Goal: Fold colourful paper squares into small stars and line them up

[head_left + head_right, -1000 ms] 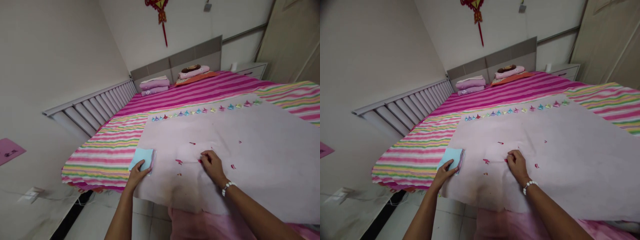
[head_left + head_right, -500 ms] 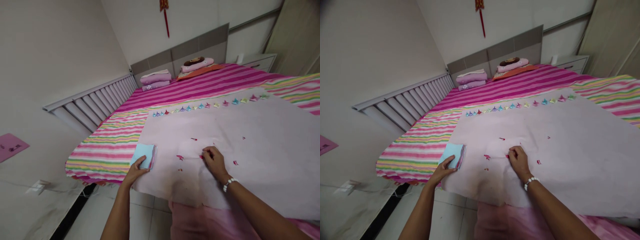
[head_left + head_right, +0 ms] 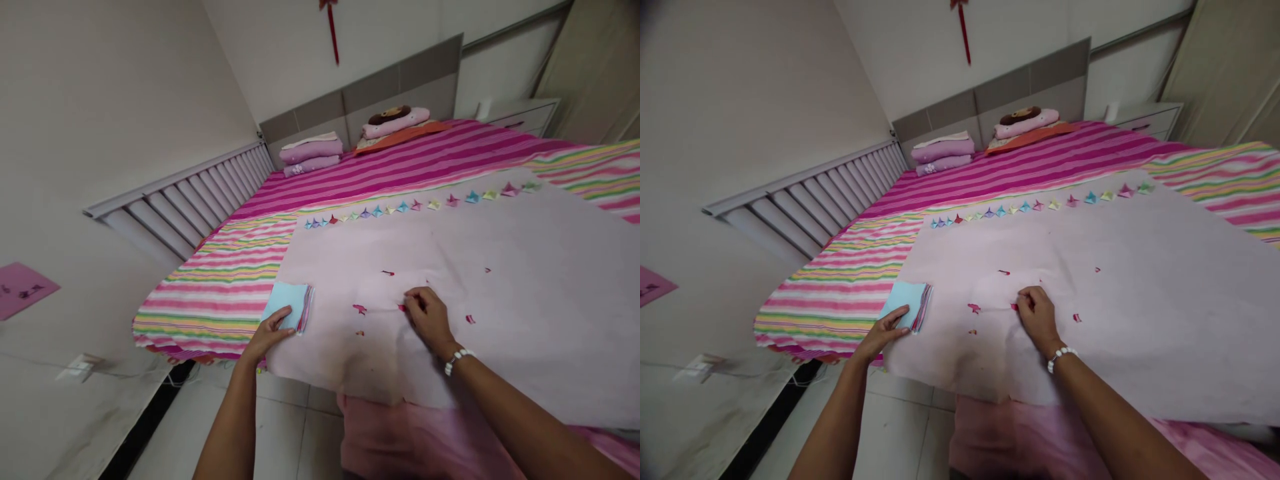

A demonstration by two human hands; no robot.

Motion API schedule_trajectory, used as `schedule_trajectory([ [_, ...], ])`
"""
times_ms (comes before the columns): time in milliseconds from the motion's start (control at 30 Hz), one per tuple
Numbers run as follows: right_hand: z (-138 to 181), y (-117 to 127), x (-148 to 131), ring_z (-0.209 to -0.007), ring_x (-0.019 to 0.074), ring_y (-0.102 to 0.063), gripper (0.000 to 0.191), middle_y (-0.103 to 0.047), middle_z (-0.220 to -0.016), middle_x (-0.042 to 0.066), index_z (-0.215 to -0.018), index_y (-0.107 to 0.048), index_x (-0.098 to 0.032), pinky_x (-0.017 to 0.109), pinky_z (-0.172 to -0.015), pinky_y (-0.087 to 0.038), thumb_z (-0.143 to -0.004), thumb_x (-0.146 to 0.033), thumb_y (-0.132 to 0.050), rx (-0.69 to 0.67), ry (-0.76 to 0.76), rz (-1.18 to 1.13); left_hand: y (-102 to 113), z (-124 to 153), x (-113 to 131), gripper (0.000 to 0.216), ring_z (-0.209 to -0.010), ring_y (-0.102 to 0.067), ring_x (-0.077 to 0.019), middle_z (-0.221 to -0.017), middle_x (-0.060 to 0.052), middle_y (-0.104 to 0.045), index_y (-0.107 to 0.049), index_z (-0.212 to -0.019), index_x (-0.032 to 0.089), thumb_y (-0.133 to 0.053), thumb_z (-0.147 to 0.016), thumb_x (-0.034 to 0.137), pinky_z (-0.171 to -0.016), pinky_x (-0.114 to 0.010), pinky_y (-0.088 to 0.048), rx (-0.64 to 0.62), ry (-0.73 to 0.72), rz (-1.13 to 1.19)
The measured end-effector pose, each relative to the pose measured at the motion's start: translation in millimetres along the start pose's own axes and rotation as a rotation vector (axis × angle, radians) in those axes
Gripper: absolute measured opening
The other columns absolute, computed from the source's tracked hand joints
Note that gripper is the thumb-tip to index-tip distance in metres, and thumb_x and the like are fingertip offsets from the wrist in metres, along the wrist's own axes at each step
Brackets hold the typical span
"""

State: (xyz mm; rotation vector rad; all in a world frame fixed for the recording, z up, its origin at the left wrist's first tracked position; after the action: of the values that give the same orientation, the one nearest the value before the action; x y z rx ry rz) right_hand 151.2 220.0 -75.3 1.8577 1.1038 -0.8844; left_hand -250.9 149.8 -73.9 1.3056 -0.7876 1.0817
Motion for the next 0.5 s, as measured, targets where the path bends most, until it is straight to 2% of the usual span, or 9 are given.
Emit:
schedule_trajectory([
  [233,0.0,0.6,-2.0,-0.061,0.0174,-0.05,0.008,-0.054,-0.069,0.001,-0.071,-0.056,-0.02,0.03,-0.058,-0.04,-0.076,-0.022,-0.05,-0.002,-0.003,0.0,-3.2,0.9,4.2,0.069,-0.135,-0.036,-0.0289,-0.145,-0.01,-0.044,-0.064,-0.117,0.019,-0.084,-0.053,0.031,-0.113,-0.04,-0.029,-0.008,-0.029,-0.03],
  [500,0.5,0.7,0.3,-0.061,0.0174,-0.05,0.008,-0.055,-0.069,0.001,-0.071,-0.056,-0.02,0.03,-0.058,-0.04,-0.076,-0.023,-0.051,0.006,-0.001,-0.005,-3.6,3.3,9.1,0.061,-0.135,-0.037,-0.0259,-0.143,-0.008,-0.048,-0.066,-0.113,0.022,-0.082,-0.055,0.032,-0.113,-0.04,-0.029,-0.015,-0.026,-0.012],
])
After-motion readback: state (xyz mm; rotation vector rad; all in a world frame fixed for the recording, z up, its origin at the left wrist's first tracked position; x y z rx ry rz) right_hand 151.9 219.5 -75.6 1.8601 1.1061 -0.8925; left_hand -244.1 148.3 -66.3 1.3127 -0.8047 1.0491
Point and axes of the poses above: each hand's wrist, its own z-axis away from the middle knuckle, its own y-axis out of the back of the hand, x = y × z, the point moved 6 cm from there along -z, towards the middle knuckle
